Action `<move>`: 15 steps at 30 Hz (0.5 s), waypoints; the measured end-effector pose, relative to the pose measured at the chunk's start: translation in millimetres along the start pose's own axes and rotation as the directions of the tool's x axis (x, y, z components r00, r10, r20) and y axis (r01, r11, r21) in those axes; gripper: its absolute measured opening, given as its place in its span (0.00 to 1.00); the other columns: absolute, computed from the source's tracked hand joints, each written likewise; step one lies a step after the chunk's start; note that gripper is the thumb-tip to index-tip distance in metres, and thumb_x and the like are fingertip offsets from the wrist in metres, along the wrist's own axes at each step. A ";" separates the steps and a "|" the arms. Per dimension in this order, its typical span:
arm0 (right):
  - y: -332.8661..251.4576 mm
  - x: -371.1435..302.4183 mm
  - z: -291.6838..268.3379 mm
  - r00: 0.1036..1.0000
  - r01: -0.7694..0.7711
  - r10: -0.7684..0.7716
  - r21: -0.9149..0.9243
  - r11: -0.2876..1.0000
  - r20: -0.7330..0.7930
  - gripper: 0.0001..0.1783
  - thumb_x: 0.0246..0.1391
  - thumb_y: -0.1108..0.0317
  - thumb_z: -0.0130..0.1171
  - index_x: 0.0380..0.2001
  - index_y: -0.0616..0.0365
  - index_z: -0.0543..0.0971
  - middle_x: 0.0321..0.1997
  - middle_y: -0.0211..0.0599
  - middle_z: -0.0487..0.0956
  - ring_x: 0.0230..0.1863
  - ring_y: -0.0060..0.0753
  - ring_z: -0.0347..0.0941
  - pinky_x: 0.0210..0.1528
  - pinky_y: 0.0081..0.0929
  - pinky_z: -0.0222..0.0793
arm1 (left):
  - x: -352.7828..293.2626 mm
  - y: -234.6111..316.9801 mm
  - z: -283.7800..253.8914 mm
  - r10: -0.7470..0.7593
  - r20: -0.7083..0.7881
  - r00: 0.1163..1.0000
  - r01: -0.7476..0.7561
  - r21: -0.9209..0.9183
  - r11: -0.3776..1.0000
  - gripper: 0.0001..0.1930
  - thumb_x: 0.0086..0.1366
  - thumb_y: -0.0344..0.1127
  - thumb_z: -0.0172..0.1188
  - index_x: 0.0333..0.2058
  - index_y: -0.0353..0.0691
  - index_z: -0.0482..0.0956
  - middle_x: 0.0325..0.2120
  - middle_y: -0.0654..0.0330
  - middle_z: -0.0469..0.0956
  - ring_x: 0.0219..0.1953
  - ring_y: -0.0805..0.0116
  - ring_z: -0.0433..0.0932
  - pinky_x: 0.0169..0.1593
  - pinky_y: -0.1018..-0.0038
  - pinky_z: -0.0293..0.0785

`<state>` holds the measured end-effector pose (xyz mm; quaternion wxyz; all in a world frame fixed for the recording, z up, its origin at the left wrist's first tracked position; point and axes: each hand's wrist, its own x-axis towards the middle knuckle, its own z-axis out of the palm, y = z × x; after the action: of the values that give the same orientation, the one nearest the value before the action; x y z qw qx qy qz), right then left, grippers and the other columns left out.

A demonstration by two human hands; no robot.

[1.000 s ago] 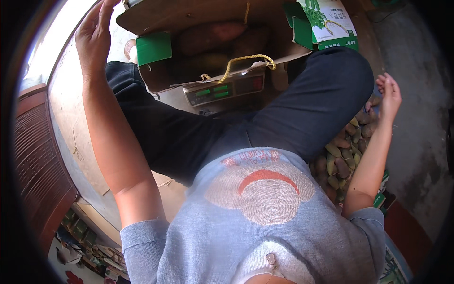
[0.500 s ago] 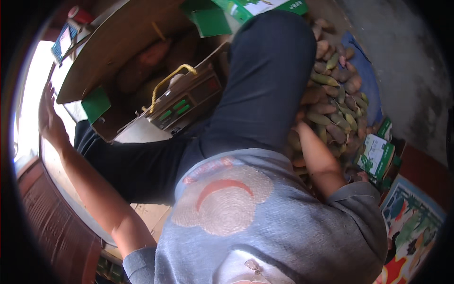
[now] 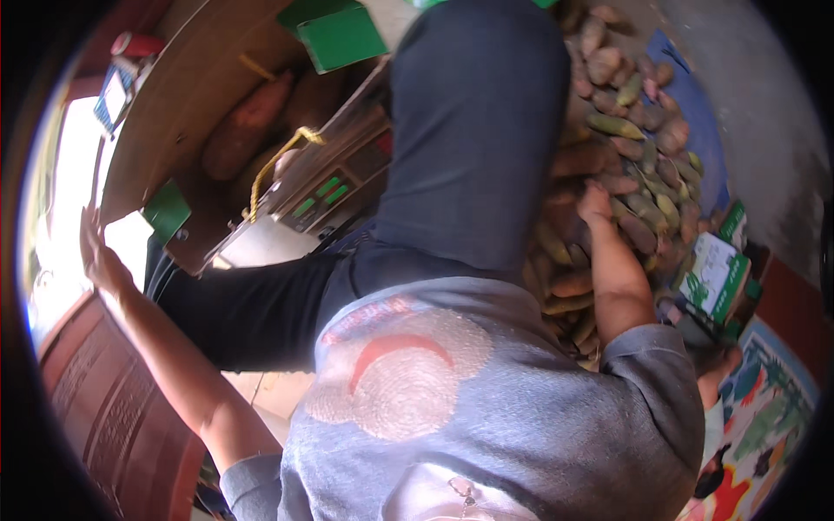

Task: Sorting and packaging sweet potatoes or similar tubers into cardboard boxes for shipping.

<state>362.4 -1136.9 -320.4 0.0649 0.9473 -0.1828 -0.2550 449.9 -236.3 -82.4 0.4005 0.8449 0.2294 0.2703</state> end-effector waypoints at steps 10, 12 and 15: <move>33.4 27.4 35.9 0.990 0.056 -0.014 -0.291 0.955 0.142 0.39 0.57 0.71 0.62 0.71 0.45 0.61 0.69 0.29 0.73 0.73 0.38 0.62 0.72 0.41 0.59 | 0.4 -15.9 -20.2 -0.097 -0.100 0.990 0.091 -0.064 0.994 0.19 0.78 0.37 0.53 0.61 0.33 0.76 0.57 0.49 0.79 0.61 0.57 0.78 0.66 0.62 0.72; 32.9 29.6 37.6 0.987 0.091 -0.045 -0.300 0.950 0.157 0.39 0.57 0.71 0.62 0.71 0.45 0.61 0.68 0.31 0.73 0.73 0.38 0.62 0.72 0.41 0.59 | -2.9 -6.0 -20.6 -0.096 -0.112 0.989 0.089 -0.070 0.994 0.19 0.78 0.38 0.53 0.60 0.33 0.76 0.57 0.49 0.80 0.61 0.57 0.78 0.66 0.62 0.73; 37.4 28.6 31.8 0.984 0.141 -0.101 -0.294 0.945 0.148 0.44 0.56 0.65 0.67 0.73 0.46 0.58 0.59 0.43 0.80 0.64 0.50 0.73 0.68 0.44 0.63 | -9.8 17.5 -15.3 -0.049 -0.126 0.991 0.040 -0.073 0.997 0.20 0.78 0.38 0.53 0.58 0.28 0.76 0.57 0.48 0.79 0.60 0.57 0.78 0.65 0.63 0.74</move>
<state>357.5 -1183.3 -352.9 0.1818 0.9167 -0.0868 -0.3451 435.7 -243.8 -62.9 0.4204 0.8060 0.2636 0.3226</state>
